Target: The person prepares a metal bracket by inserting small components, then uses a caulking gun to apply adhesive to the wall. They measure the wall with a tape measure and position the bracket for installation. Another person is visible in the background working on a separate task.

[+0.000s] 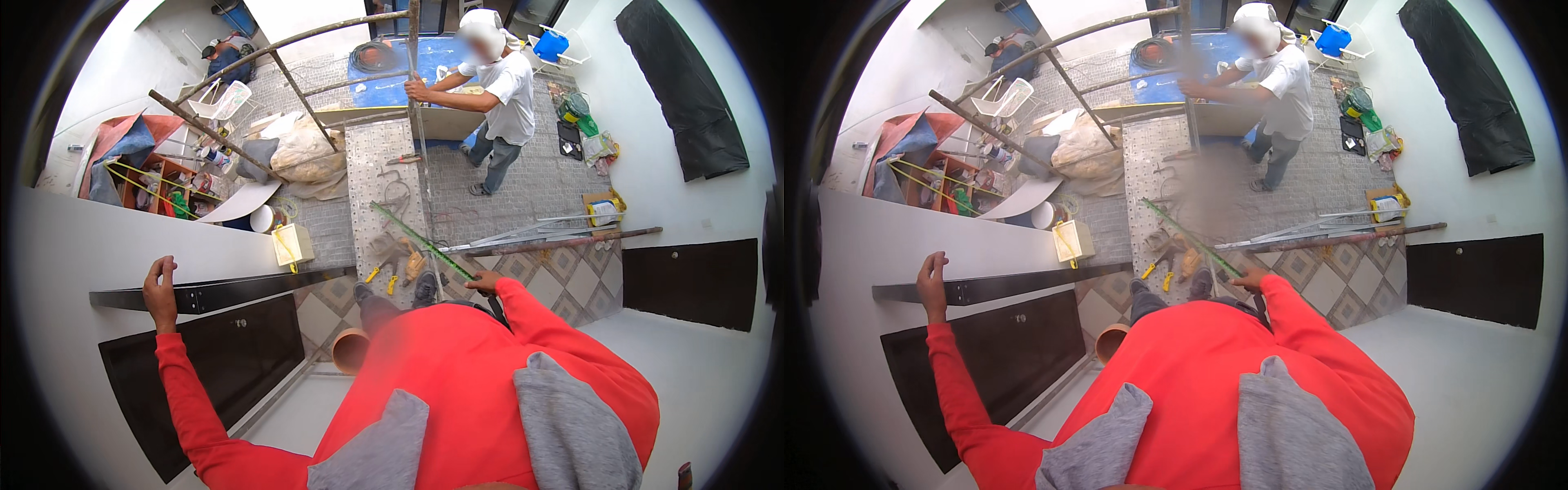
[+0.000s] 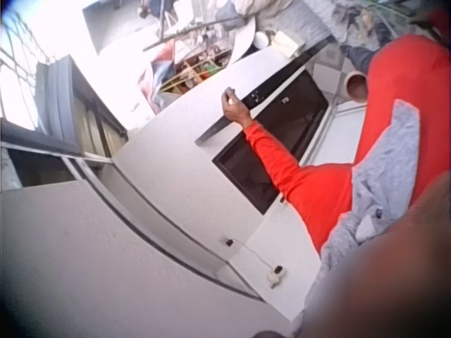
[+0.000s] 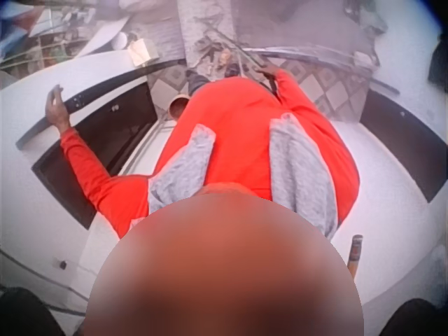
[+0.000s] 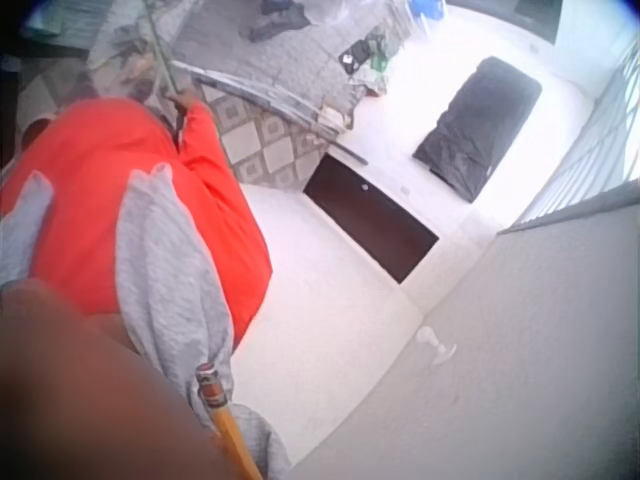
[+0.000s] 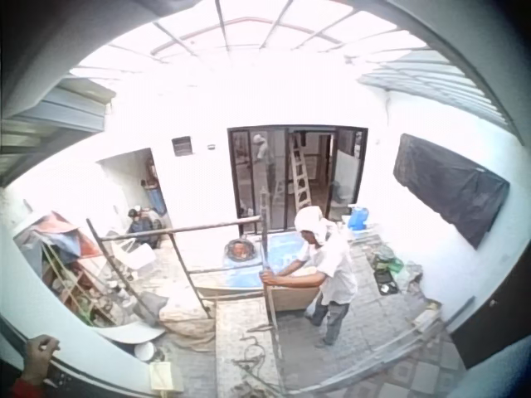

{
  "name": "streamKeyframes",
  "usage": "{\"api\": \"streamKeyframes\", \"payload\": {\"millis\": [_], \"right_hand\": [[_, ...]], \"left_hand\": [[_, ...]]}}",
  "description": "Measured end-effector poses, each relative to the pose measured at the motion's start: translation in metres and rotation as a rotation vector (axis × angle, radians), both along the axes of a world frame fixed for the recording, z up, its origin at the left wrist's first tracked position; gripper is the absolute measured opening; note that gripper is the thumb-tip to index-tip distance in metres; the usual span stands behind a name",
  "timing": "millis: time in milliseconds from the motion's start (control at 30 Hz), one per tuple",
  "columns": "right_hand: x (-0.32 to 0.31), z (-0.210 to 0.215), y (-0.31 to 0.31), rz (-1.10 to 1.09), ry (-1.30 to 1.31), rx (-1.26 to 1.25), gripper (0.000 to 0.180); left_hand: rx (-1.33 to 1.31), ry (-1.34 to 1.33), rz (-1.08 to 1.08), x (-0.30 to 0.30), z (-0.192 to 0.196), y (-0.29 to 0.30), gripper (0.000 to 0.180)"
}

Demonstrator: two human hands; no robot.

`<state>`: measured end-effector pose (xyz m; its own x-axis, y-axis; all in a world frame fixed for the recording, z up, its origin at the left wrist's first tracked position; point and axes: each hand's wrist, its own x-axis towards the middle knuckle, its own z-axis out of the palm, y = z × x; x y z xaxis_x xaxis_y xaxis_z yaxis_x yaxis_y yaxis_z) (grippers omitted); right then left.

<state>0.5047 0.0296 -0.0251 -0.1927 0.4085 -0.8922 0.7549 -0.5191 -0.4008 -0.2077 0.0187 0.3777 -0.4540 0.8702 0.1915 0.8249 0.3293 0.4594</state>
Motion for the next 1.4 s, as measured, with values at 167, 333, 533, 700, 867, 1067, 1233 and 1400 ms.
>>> {"api": "streamKeyframes", "payload": {"millis": [167, 333, 533, 700, 867, 1067, 1233, 1400], "right_hand": [[-0.003, 0.002, 0.002, 0.021, -0.003, 0.044, 0.065], [-0.003, -0.001, 0.000, 0.020, 0.040, 0.089, 0.066], [-0.003, 0.007, 0.002, 0.038, 0.011, 0.042, 0.068], [-0.003, 0.006, 0.000, 0.025, -0.023, 0.049, 0.068], [-0.002, -0.001, 0.000, 0.039, -0.010, 0.072, 0.070], [-0.002, 0.007, 0.003, 0.092, -0.038, 0.120, 0.068], [-0.003, 0.011, 0.003, 0.068, 0.000, 0.118, 0.062], [-0.003, 0.010, 0.003, 0.066, -0.039, 0.103, 0.061]], "left_hand": [[-0.011, -0.001, -0.007, -0.001, 0.000, 0.000, 0.037], [-0.011, -0.003, -0.014, -0.008, -0.004, 0.000, 0.037], [0.003, -0.001, -0.029, -0.012, -0.007, -0.001, 0.038], [-0.003, 0.004, -0.020, -0.010, -0.006, -0.001, 0.039], [-0.004, -0.007, -0.017, -0.010, -0.005, 0.000, 0.039], [-0.008, 0.004, -0.019, -0.011, -0.006, -0.001, 0.038], [-0.005, 0.010, -0.020, -0.010, -0.006, -0.001, 0.037], [-0.011, 0.009, -0.021, -0.010, -0.006, -0.001, 0.038]]}}
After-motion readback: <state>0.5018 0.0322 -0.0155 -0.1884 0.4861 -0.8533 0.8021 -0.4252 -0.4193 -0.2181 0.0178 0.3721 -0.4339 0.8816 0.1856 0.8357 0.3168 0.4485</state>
